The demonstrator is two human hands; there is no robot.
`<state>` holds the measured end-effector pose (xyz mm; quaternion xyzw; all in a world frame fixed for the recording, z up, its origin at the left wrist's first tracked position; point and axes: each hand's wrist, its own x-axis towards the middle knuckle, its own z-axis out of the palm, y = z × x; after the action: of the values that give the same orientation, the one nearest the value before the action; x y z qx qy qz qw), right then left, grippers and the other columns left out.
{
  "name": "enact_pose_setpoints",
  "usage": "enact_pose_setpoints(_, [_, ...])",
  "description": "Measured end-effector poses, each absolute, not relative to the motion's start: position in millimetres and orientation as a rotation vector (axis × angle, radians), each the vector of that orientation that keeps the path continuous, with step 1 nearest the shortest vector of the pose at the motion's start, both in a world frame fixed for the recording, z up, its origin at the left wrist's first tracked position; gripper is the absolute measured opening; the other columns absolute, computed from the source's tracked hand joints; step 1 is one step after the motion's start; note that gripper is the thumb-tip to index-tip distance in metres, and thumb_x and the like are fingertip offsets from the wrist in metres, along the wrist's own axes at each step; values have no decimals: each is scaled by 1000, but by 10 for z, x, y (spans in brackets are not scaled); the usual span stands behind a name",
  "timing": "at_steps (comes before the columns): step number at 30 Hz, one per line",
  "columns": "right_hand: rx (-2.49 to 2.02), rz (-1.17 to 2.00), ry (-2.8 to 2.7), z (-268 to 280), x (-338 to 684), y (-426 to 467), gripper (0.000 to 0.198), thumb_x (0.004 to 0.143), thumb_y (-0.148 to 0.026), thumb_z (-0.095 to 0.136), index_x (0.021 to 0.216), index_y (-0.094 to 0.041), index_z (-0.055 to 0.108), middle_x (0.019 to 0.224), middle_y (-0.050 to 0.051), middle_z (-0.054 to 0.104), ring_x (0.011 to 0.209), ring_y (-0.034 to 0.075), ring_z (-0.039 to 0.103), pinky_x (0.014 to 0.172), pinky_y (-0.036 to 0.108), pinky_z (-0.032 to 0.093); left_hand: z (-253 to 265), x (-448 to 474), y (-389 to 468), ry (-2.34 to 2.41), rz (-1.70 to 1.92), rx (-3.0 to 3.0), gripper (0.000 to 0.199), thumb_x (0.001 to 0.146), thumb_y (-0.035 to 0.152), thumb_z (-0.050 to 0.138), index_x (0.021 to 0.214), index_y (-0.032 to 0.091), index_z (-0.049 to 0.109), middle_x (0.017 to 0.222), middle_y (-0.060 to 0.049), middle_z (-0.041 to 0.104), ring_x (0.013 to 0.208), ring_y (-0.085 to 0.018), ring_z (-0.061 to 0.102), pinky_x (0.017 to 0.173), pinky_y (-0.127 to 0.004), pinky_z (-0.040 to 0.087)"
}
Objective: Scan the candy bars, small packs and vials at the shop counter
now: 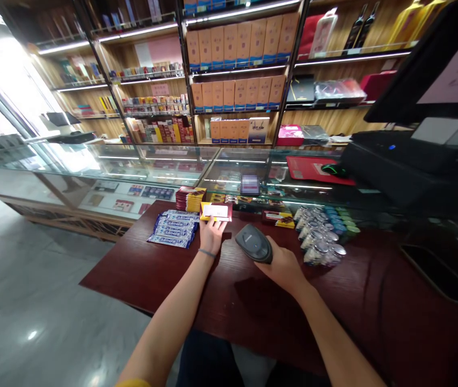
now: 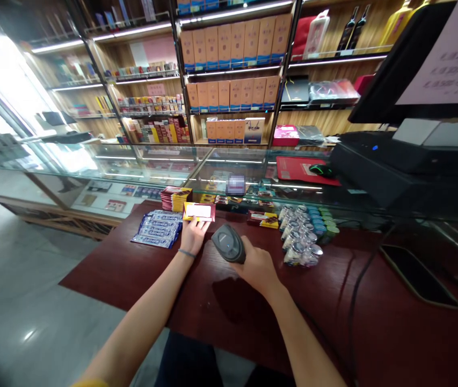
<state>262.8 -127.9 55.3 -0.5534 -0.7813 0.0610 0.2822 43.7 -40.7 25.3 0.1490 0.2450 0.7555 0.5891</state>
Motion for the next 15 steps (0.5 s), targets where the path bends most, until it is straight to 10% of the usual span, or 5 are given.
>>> enact_pose_setpoints(15, [-1554,421,-1906,661,2679,-1286,39,79,-37,67,116,-29,56,84,0,77,82,31,78,63,30,44,192,428,-369,664,1722,437,35,91,17,71,118,30,53,122,-2,70,103,-15,72,104,-45,54])
